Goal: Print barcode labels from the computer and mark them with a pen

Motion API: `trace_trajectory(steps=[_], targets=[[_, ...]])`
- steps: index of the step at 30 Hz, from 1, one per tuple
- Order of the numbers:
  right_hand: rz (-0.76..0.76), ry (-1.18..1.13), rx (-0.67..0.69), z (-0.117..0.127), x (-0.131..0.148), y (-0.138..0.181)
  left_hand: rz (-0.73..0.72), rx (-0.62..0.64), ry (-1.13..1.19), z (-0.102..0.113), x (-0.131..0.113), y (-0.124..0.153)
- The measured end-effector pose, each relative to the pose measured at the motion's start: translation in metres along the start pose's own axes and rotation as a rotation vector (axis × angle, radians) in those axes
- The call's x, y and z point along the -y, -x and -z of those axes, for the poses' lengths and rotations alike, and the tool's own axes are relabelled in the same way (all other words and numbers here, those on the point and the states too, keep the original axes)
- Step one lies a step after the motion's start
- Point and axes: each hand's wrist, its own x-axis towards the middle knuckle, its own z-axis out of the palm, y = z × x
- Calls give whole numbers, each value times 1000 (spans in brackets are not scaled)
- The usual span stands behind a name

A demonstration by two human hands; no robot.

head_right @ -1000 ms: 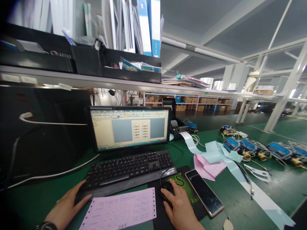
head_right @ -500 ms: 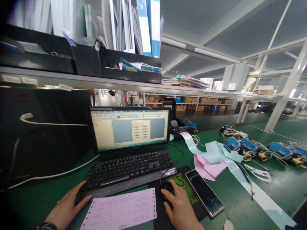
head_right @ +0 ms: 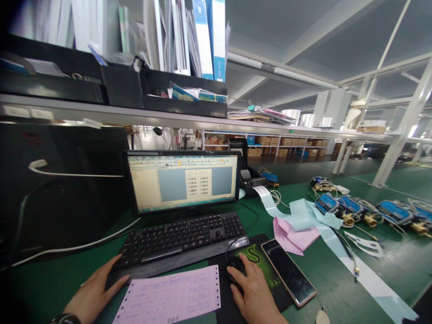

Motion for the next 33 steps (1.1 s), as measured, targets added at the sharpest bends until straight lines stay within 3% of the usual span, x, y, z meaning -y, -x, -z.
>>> trace_trajectory(steps=[33], targets=[[-3, 6, 9, 0, -1, 1, -6, -8, -3, 0, -1, 0]])
